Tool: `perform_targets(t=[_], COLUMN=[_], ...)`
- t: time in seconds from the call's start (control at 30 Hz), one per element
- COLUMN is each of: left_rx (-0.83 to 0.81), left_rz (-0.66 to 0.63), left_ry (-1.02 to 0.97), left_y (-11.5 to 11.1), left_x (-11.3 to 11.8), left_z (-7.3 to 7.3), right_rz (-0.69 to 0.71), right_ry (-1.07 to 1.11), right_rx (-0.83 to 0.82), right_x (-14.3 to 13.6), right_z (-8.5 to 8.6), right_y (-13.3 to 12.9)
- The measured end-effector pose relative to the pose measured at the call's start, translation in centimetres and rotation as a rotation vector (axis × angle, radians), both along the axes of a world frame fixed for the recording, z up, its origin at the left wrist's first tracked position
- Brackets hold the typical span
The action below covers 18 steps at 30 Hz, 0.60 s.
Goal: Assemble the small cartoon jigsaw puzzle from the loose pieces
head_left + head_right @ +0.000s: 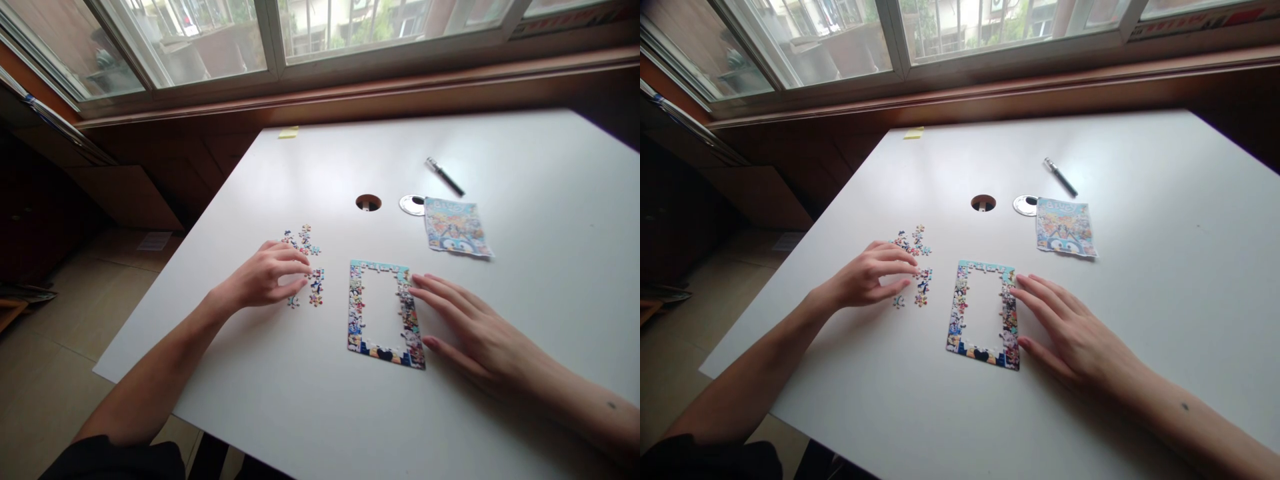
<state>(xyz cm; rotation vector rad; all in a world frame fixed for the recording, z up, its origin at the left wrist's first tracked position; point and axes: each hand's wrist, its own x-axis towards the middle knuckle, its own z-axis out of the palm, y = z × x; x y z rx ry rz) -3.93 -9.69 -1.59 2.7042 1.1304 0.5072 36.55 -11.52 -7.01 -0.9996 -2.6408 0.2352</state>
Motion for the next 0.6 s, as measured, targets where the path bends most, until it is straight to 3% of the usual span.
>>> perform_targets(t=[0.13, 0.27, 0.33, 0.47, 0.6], left_rx=[0.06, 0.001, -0.008, 0.0, -0.136], left_rz=[0.109, 0.009, -0.021, 0.1, 0.114], left_ry=[0.0, -0.056, -0.093, -0.062, -0.021], left_y=[0.6, 0.8, 0.7, 0.8, 1.1], left_x=[-1.2, -1.1, -1.2, -2.8, -4.0], left_z=[-0.5, -0.8, -0.5, 0.4, 0.4], right_rz=[0.001, -0.006, -0.008, -0.002, -0.002], right_ry=[-0.001, 0.003, 0.0, -0.007, -0.002], right_rx=[-0.005, -0.003, -0.006, -0.008, -0.006], right_x=[0.0, -0.1, -0.1, -0.1, -0.2], right_z=[0.0, 0.0, 0.1, 0.1, 0.1], right_y=[-0.1, -0.1, -0.1, -0.1, -0.1])
